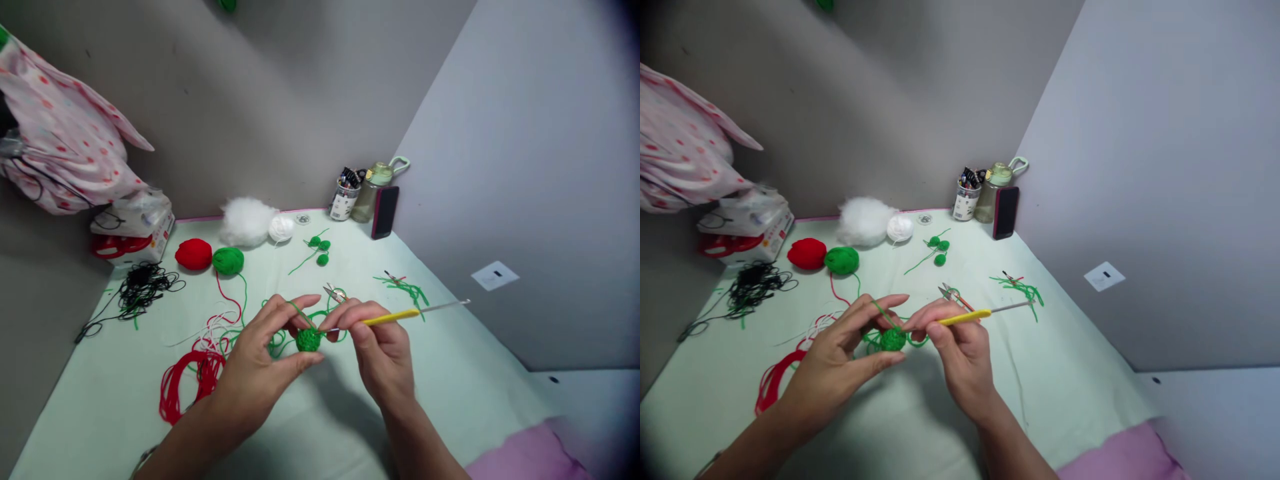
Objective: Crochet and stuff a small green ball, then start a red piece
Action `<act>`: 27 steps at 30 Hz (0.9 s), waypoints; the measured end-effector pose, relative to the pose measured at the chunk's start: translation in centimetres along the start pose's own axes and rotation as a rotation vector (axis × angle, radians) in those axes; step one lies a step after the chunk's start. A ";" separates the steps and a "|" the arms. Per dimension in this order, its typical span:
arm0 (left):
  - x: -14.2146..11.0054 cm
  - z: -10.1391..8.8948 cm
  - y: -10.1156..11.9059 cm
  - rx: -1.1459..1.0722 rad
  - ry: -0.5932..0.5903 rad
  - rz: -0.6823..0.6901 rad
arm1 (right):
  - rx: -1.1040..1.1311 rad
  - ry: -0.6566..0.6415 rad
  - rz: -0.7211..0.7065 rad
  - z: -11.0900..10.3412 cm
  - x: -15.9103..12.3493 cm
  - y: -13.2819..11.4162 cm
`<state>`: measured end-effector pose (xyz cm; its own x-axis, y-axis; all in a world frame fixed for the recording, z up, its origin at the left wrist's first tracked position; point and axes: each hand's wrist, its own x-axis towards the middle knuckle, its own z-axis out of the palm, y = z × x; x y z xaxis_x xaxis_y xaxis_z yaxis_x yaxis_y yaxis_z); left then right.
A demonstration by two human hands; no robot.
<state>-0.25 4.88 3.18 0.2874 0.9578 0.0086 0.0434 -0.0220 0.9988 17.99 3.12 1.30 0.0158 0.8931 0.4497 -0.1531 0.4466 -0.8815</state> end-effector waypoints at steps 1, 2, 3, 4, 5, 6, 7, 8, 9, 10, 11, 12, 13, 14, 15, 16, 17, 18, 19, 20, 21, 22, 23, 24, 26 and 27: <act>0.0 0.0 0.1 -0.017 -0.002 -0.010 | 0.008 0.006 -0.010 0.1 0.0 0.1; 0.1 0.0 0.1 -0.043 -0.006 -0.025 | 0.013 0.014 -0.023 0.2 0.0 0.1; 0.1 0.1 0.1 -0.078 -0.010 -0.049 | 0.014 0.025 -0.040 0.4 -0.1 0.2; 0.1 0.2 0.2 -0.120 -0.015 -0.080 | 0.004 0.036 -0.059 0.5 -0.1 0.2; 0.1 0.3 0.2 -0.164 -0.017 -0.115 | -0.021 0.041 -0.083 0.7 -0.2 0.2; 0.1 0.5 0.1 -0.208 -0.021 -0.148 | -0.061 0.037 -0.111 0.8 -0.2 0.1; 0.1 0.7 0.1 -0.250 -0.027 -0.176 | -0.110 0.027 -0.143 0.9 -0.3 0.0; 0.1 0.9 0.0 -0.289 -0.037 -0.198 | -0.158 0.017 -0.172 0.9 -0.3 0.0; 0.1 1.0 -0.2 -0.324 -0.046 -0.209 | -0.193 0.013 -0.192 1.0 -0.3 0.0; 0.0 1.2 -0.3 -0.353 -0.057 -0.215 | -0.202 0.025 -0.200 1.0 -0.3 0.0; 0.0 1.2 -0.5 -0.376 -0.062 -0.220 | -0.181 0.051 -0.191 0.9 -0.3 0.1; 0.1 1.2 -0.6 -0.391 -0.068 -0.224 | -0.137 0.080 -0.161 0.9 -0.2 0.1; 0.1 1.1 -0.7 -0.399 -0.071 -0.224 | -0.077 0.105 -0.118 0.8 -0.1 0.3; 0.1 1.1 -0.8 -0.401 -0.077 -0.221 | -0.010 0.119 -0.066 0.7 0.0 0.3; 0.1 0.9 -0.8 -0.400 -0.088 -0.214 | 0.054 0.123 -0.014 0.6 0.1 0.4; 0.1 0.8 -0.8 -0.398 -0.101 -0.205 | 0.107 0.121 0.030 0.5 0.2 0.4; 0.1 0.7 -0.8 -0.396 -0.111 -0.193 | 0.142 0.118 0.062 0.5 0.2 0.4; 0.1 0.7 -0.8 -0.391 -0.118 -0.183 | 0.159 0.118 0.078 0.4 0.2 0.4; 0.1 0.6 -0.7 -0.385 -0.119 -0.176 | 0.158 0.118 0.082 0.4 0.1 0.3; 0.0 0.6 -0.6 -0.378 -0.118 -0.172 | 0.144 0.116 0.075 0.3 0.0 0.2; 0.0 0.6 -0.4 -0.370 -0.113 -0.170 | 0.125 0.110 0.061 0.2 -0.1 0.1; -0.1 0.6 -0.3 -0.360 -0.106 -0.171 | 0.103 0.101 0.045 0.2 -0.2 0.0; -0.1 0.5 -0.2 -0.346 -0.098 -0.172 | 0.074 0.088 0.025 0.1 -0.3 -0.1; -0.2 0.5 -0.1 -0.329 -0.085 -0.174 | 0.039 0.075 0.003 0.1 -0.4 -0.3; -0.2 0.6 0.1 -0.299 -0.058 -0.180 | -0.039 0.050 -0.043 -0.1 -0.5 -0.5; -0.1 0.6 0.2 -0.291 -0.047 -0.181 | -0.074 0.038 -0.064 -0.2 -0.5 -0.5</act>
<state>0.27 4.58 3.34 0.3442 0.9241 -0.1658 -0.1746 0.2365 0.9558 18.22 2.47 1.55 0.0604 0.8634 0.5009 -0.0769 0.5044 -0.8601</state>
